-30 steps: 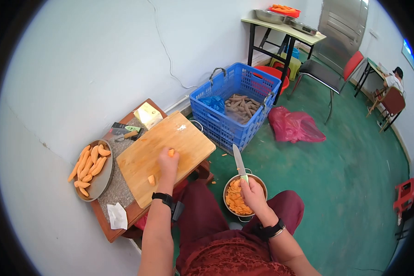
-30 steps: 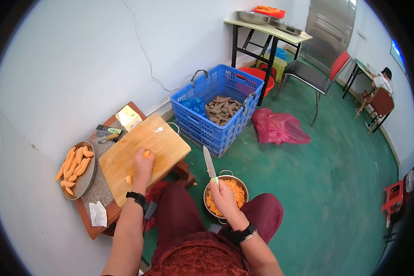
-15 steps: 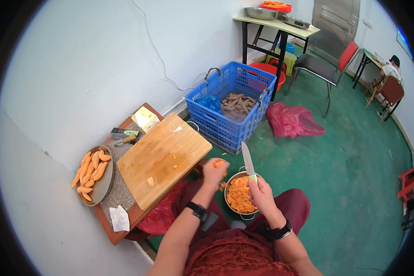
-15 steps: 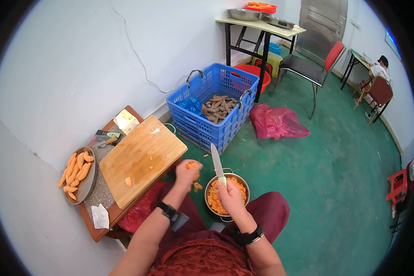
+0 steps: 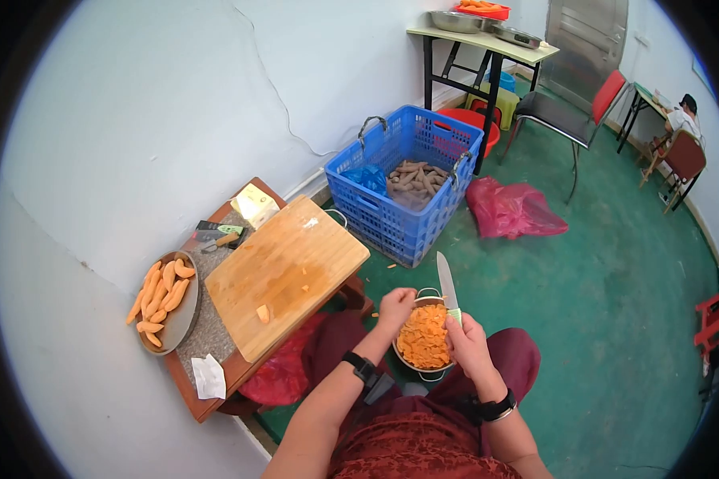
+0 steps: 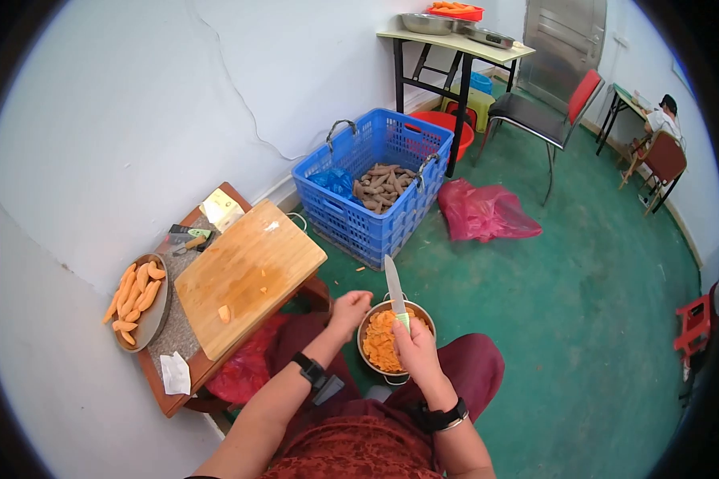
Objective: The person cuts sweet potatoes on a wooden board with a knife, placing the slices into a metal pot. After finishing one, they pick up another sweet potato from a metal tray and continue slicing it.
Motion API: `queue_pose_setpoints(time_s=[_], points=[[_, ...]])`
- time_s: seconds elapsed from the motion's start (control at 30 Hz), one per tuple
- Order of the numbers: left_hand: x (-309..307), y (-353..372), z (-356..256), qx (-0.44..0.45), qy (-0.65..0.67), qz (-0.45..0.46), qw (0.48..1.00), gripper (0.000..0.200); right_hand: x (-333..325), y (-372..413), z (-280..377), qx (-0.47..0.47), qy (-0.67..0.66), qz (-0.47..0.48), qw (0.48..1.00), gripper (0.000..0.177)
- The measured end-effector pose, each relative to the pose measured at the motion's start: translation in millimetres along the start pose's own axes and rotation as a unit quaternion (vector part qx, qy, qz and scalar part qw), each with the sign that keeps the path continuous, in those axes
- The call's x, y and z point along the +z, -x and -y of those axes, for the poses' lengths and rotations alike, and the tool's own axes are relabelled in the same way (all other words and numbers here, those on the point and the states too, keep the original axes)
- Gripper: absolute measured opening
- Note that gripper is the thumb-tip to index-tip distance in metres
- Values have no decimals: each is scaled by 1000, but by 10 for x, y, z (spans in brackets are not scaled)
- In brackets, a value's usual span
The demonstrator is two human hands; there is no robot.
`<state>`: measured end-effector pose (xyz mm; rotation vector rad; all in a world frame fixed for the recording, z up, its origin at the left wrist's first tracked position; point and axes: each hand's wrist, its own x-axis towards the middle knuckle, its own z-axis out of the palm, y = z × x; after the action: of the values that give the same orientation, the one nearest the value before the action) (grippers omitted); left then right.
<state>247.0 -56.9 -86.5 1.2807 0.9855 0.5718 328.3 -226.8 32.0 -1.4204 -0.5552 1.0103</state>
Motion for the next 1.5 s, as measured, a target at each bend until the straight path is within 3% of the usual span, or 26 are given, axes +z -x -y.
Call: queue_pose_setpoints(time_s=[0.13, 0.2, 0.23, 0.27, 0.33, 0.43, 0.53, 0.73, 0.83, 0.93, 1.03, 1.23, 1.5], points=[[-617, 152, -717, -7, 63, -58, 996, 20, 59, -27, -11, 1, -3, 18, 1000, 23], [-916, 283, -959, 85, 48, -123, 988, 23, 98, -32, -9, 8, -4, 28, 1000, 22], [-1110, 273, -953, 179, -47, -157, 970, 23, 115, -34, 4, 11, -5, 32, 999, 22], [-1261, 304, -946, 205, -82, -202, 954, 23, 130, -29, 23, 13, -7, 36, 999, 22], [-1543, 466, -999, 175, -255, -249, 918, 29, 164, -42, 28, 16, -7, 40, 999, 22], [-1843, 423, -688, 309, -412, -293, 805, 37, 201, -70, 8, 16, -3, 45, 999, 22], [-1898, 489, -641, 250, -419, -275, 829, 29, 226, -101, 5, 15, 1, 57, 998, 22], [-1979, 332, -603, 210, -450, -236, 835, 15, 251, -101, -5, 14, -7, 62, 998, 22], [-2061, 192, -561, 217, -402, -244, 855, 18, 240, -74, 10, 15, -3, 57, 998, 21], [-2012, 109, -598, 301, -428, -290, 801, 22, 223, -56, 50, 8, 16, 51, 999, 21], [-1968, 7, -654, 282, -478, -240, 797, 22, 182, -67, -18, -43, 39, 40, 998, 22], [-1777, -16, -806, 165, -584, -201, 769, 15, 11, -9, 10, -55, 43, 6, 998, 24], [-1905, -131, -677, 227, -582, -166, 763, 13, -130, 30, 149, -24, 21, -37, 999, 24]])
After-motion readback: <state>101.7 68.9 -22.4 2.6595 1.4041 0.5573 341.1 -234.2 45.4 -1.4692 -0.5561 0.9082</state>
